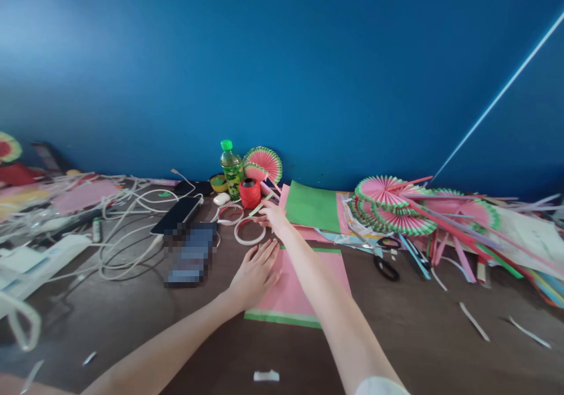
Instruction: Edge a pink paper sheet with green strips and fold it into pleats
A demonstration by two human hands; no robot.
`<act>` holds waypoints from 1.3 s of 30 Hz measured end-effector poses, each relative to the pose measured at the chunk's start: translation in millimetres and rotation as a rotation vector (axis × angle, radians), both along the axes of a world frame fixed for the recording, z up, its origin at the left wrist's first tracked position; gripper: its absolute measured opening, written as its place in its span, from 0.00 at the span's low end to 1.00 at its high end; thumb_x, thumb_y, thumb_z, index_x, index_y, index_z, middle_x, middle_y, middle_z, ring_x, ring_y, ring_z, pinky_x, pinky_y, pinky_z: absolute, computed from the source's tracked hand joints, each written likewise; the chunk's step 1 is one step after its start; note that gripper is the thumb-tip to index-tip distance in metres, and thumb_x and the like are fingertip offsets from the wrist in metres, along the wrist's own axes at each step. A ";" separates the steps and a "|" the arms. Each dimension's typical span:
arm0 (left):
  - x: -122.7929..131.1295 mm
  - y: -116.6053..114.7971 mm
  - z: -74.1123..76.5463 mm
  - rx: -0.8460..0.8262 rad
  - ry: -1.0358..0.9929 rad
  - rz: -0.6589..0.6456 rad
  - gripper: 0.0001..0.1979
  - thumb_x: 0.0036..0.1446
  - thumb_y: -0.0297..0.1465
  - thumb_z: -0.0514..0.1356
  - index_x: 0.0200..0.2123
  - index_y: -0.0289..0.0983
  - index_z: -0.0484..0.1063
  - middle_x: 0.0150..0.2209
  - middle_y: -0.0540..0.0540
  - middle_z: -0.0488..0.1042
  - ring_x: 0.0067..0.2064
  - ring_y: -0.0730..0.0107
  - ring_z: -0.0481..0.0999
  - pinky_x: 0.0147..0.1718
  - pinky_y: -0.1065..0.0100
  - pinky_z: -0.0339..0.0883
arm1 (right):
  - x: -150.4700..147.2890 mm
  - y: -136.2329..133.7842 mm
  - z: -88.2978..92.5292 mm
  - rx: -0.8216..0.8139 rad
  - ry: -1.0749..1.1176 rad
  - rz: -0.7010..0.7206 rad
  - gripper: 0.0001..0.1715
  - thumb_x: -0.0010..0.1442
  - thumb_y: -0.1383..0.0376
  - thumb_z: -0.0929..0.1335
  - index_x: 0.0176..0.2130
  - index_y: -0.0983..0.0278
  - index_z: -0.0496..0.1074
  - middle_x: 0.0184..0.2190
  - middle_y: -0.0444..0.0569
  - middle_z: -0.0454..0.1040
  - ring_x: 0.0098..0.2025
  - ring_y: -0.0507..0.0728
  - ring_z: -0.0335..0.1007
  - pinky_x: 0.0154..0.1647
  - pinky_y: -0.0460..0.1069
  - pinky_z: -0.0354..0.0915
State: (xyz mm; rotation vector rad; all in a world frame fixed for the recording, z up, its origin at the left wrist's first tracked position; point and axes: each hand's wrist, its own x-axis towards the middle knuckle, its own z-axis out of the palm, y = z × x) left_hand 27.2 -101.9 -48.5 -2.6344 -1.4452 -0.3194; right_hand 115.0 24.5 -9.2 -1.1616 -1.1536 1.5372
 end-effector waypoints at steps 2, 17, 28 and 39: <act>-0.2 0.1 -0.3 -0.001 -0.008 0.001 0.26 0.60 0.38 0.42 0.59 0.32 0.54 0.60 0.41 0.56 0.61 0.63 0.52 0.56 0.59 0.51 | 1.2 -0.4 2.1 0.024 0.010 -0.015 0.22 0.46 0.74 0.63 0.43 0.65 0.68 0.29 0.47 0.74 0.20 0.49 0.70 0.15 0.41 0.60; 3.9 14.9 30.6 -0.171 -0.721 0.058 0.09 0.56 0.26 0.48 0.37 0.35 0.67 0.38 0.44 0.71 0.43 0.66 0.69 0.43 0.64 0.63 | 81.9 -60.4 36.4 0.363 -0.146 -0.146 0.12 0.41 0.62 0.71 0.27 0.64 0.66 0.22 0.41 0.69 0.24 0.49 0.64 0.24 0.45 0.61; 40.1 46.8 62.3 -0.665 -1.049 -0.002 0.07 0.50 0.32 0.56 0.24 0.34 0.67 0.23 0.51 0.69 0.27 0.75 0.68 0.28 0.74 0.62 | 115.4 -74.8 31.2 0.425 -0.366 -0.125 0.17 0.46 0.58 0.68 0.36 0.64 0.64 0.32 0.47 0.72 0.28 0.52 0.69 0.28 0.48 0.65; 34.2 54.8 58.5 -0.876 -1.156 0.066 0.02 0.46 0.26 0.58 0.26 0.33 0.70 0.24 0.50 0.72 0.27 0.74 0.72 0.29 0.72 0.66 | 258.2 -113.8 -25.8 0.469 -1.246 -0.319 0.20 0.44 0.72 0.62 0.40 0.64 0.69 0.40 0.54 0.72 0.41 0.59 0.70 0.47 0.55 0.63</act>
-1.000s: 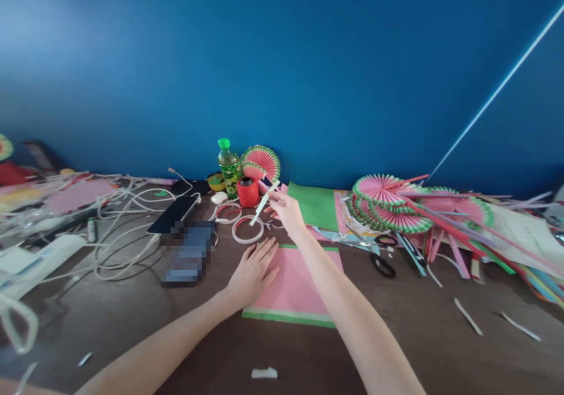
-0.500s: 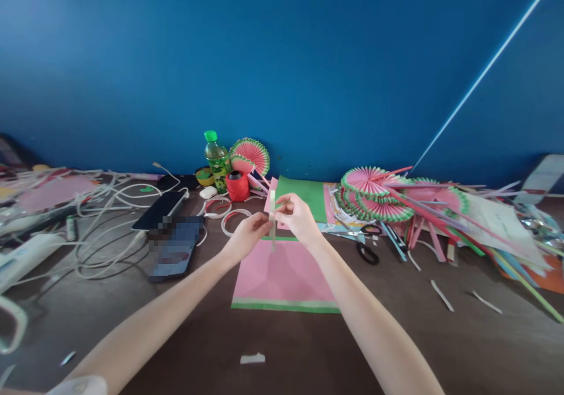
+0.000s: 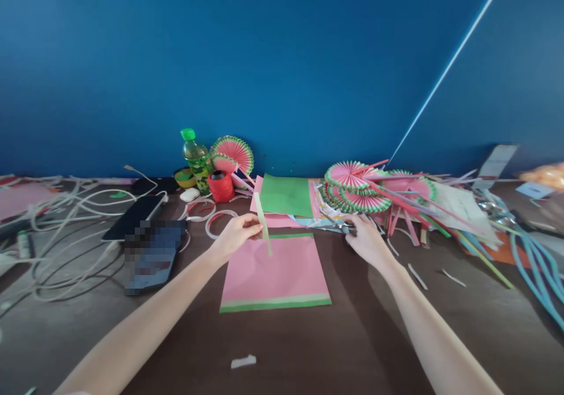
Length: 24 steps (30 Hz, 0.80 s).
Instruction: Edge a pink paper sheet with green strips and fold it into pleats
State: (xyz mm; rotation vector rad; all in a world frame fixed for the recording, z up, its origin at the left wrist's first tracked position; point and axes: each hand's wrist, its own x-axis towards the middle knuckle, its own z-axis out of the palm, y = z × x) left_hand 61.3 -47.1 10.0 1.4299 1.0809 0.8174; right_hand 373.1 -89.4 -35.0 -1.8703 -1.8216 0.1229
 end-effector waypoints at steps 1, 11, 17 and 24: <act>-0.4 0.8 -0.7 -0.009 -0.006 0.000 0.02 0.46 0.25 0.58 0.26 0.33 0.70 0.24 0.50 0.73 0.27 0.74 0.72 0.30 0.71 0.66 | 4.1 -3.7 -3.3 -0.017 -0.039 0.023 0.20 0.44 0.71 0.62 0.40 0.64 0.69 0.40 0.54 0.72 0.43 0.60 0.69 0.47 0.56 0.62; -3.6 3.0 2.2 -0.067 -0.048 0.049 0.03 0.46 0.21 0.59 0.26 0.32 0.67 0.22 0.52 0.72 0.26 0.76 0.73 0.35 0.68 0.70 | 22.5 -12.7 -9.0 -0.135 -0.111 0.059 0.17 0.45 0.68 0.63 0.38 0.63 0.69 0.34 0.50 0.72 0.35 0.57 0.69 0.38 0.51 0.66; -4.4 3.4 1.9 -0.062 -0.057 0.034 0.04 0.46 0.21 0.59 0.26 0.33 0.67 0.22 0.52 0.72 0.26 0.76 0.73 0.36 0.67 0.70 | 22.3 -2.7 -3.4 -0.191 -0.350 0.076 0.37 0.41 0.71 0.63 0.53 0.64 0.61 0.48 0.55 0.67 0.47 0.64 0.63 0.45 0.56 0.61; -7.5 6.2 -2.2 -0.044 -0.068 0.012 0.04 0.44 0.22 0.60 0.26 0.33 0.67 0.23 0.51 0.73 0.27 0.75 0.73 0.33 0.69 0.69 | 26.2 -3.3 -5.0 -0.255 -0.322 0.133 0.34 0.40 0.77 0.61 0.50 0.66 0.64 0.42 0.55 0.70 0.39 0.58 0.68 0.40 0.50 0.62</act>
